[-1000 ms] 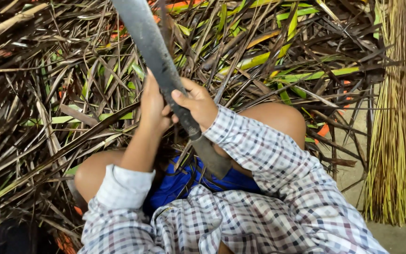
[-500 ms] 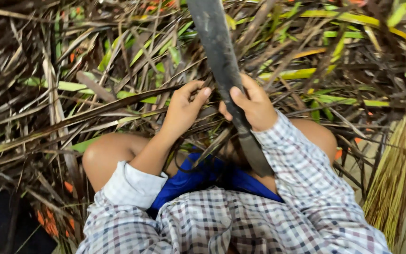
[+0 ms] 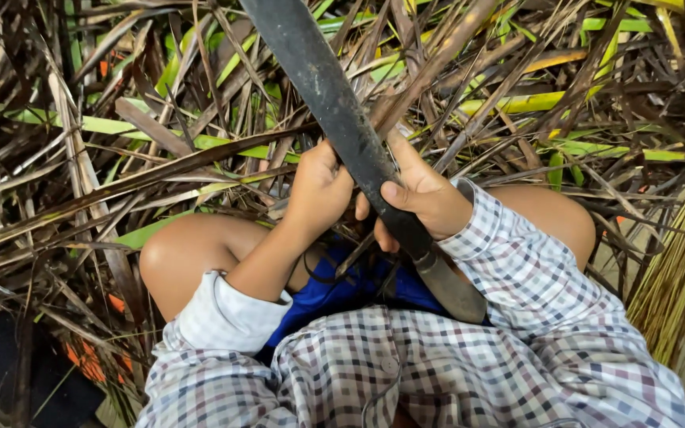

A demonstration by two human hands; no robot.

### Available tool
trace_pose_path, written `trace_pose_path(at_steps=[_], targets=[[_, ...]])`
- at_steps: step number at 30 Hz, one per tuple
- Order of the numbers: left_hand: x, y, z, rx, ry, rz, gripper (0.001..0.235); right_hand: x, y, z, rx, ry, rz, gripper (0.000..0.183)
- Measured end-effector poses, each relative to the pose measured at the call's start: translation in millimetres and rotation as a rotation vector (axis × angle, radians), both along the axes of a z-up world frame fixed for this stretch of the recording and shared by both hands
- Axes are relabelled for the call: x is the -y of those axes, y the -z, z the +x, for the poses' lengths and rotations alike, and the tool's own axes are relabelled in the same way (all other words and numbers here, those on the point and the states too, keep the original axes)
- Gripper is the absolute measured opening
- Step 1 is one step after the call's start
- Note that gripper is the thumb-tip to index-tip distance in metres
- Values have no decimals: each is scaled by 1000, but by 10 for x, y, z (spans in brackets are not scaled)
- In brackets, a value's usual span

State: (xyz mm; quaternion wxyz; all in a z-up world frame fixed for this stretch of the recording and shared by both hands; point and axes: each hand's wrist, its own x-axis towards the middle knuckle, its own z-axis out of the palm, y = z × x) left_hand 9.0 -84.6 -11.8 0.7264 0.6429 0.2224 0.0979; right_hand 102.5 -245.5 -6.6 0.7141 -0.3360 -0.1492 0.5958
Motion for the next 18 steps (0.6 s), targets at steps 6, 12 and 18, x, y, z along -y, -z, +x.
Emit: trace_pose_path(at_steps=[6, 12, 18], targets=[[20, 105, -45, -26, -32, 118, 34, 25, 93, -5, 12, 7, 5, 76], [-8, 526, -87, -53, 6, -58, 31, 55, 218, -33, -46, 10, 64, 74], [-68, 934, -167, -29, 208, -561, 31, 66, 138, 5, -58, -44, 104, 70]])
